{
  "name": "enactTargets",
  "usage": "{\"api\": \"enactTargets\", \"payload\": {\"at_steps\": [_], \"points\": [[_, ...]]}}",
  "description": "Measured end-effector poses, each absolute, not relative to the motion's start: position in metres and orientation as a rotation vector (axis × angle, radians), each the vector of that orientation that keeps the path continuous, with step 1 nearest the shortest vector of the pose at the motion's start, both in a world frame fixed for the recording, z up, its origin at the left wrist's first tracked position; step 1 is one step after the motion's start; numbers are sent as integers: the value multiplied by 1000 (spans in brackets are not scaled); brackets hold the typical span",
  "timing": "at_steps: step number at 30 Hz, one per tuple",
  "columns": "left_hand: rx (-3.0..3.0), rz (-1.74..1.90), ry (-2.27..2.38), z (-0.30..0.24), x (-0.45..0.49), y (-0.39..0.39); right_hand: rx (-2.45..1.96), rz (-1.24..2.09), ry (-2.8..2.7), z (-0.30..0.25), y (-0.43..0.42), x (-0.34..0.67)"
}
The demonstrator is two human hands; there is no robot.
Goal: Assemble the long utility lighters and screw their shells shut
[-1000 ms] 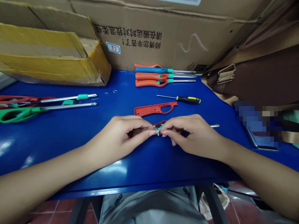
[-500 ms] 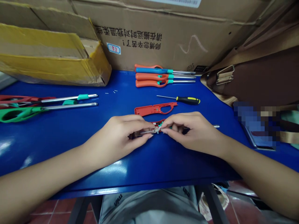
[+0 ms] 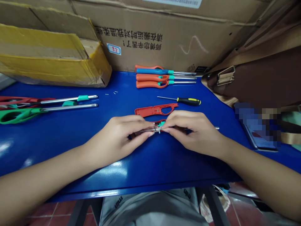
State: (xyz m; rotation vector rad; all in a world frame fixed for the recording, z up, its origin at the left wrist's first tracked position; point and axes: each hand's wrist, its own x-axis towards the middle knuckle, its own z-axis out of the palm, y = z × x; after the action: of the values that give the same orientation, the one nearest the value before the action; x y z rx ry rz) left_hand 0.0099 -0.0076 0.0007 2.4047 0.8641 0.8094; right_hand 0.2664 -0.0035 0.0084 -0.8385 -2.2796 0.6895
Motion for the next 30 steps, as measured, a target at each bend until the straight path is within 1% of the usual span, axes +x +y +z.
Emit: {"api": "enactTargets", "payload": {"at_steps": [11,19,30], "points": [[2387,835,859,-1,10,-10,-834,711,-2232,4,-5,264],[2415,850,944,3,11,-13,-986,690,-2235,10,-4,264],[2378,844,916,2,10,-10,-876,676,-2255,6,-5,265]]}}
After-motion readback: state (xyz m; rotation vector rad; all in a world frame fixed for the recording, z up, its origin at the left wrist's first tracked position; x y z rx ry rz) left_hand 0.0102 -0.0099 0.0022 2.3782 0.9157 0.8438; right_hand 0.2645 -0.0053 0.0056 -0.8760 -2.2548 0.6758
